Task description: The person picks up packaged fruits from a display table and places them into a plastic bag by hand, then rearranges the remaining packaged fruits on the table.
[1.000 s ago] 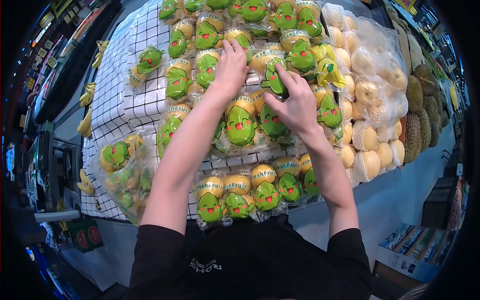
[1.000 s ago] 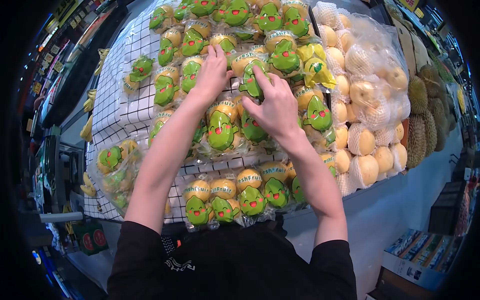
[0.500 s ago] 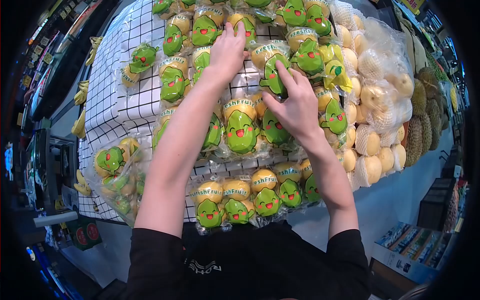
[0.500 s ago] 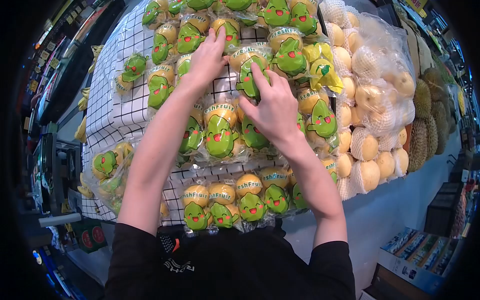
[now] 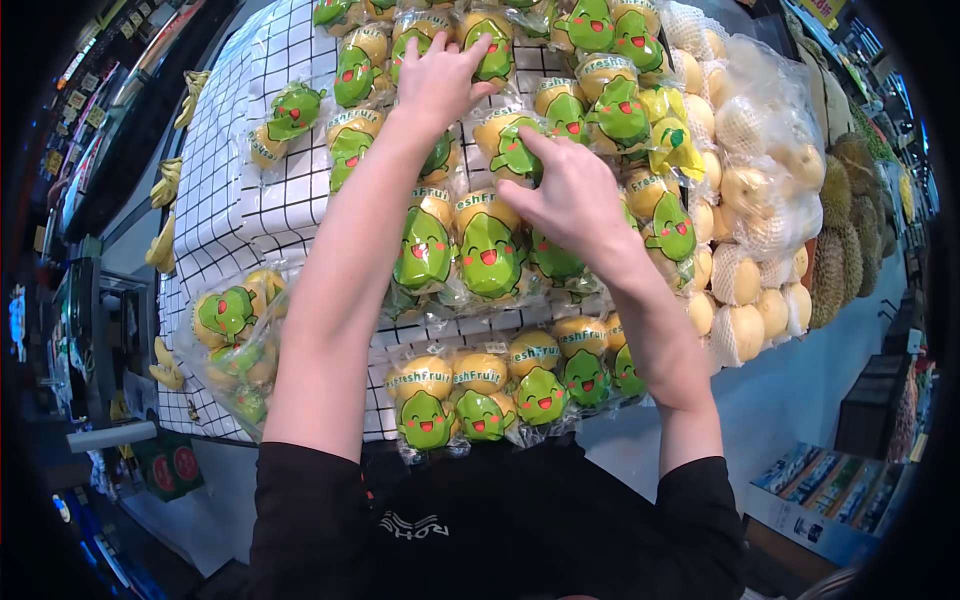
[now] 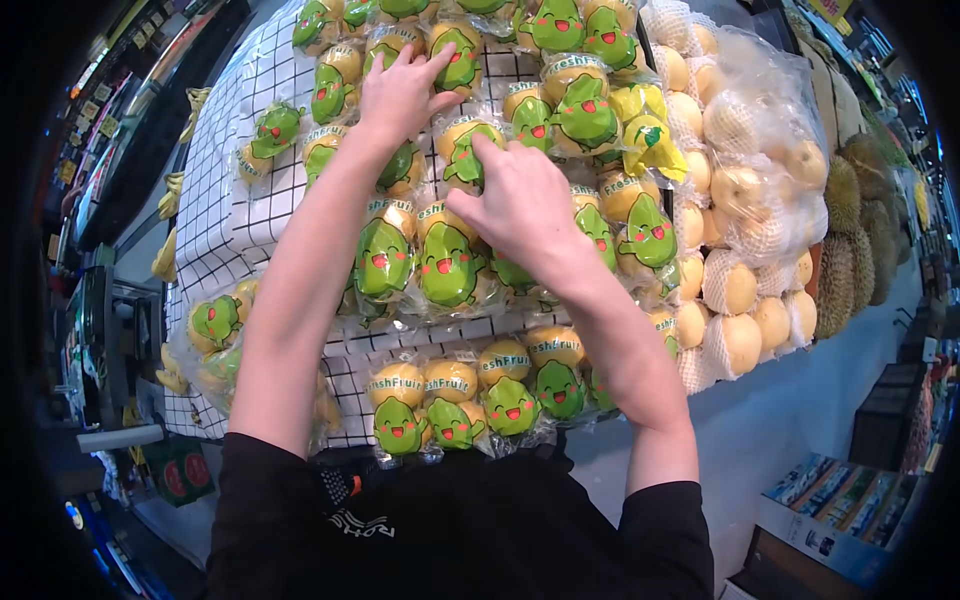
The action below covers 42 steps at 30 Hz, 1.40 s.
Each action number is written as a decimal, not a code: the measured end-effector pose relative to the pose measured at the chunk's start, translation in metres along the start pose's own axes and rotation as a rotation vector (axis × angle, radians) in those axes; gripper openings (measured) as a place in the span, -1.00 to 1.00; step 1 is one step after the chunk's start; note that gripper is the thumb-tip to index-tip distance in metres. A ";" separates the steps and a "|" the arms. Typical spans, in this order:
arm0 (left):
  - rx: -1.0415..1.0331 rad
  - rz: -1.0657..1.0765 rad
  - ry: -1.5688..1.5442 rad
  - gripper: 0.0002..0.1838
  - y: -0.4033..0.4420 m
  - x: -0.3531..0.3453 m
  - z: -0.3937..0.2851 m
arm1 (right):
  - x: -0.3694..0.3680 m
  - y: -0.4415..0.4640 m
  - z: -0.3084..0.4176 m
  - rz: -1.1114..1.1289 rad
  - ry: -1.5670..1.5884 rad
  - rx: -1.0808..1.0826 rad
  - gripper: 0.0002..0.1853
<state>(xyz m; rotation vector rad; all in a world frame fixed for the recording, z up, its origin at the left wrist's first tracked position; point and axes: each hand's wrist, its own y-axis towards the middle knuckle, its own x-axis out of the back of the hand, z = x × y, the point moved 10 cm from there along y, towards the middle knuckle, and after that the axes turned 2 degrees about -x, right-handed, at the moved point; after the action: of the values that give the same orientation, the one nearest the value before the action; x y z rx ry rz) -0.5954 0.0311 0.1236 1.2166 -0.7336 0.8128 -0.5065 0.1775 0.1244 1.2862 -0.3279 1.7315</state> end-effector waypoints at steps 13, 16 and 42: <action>0.090 0.001 -0.233 -0.36 0.006 -0.001 0.015 | -0.053 0.027 -0.008 -0.190 0.019 0.079 -0.16; 0.102 0.085 -0.282 -0.42 0.010 -0.006 0.014 | -0.056 0.030 -0.007 -0.055 0.112 -0.009 -0.12; -0.006 -0.191 -0.250 -0.55 0.000 -0.001 0.009 | -0.047 0.064 -0.045 0.004 0.401 -0.184 0.03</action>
<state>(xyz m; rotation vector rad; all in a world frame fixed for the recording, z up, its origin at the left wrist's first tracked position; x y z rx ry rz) -0.5962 0.0221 0.1241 1.3749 -0.8062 0.5058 -0.5831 0.1492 0.0845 0.7851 -0.2475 1.8670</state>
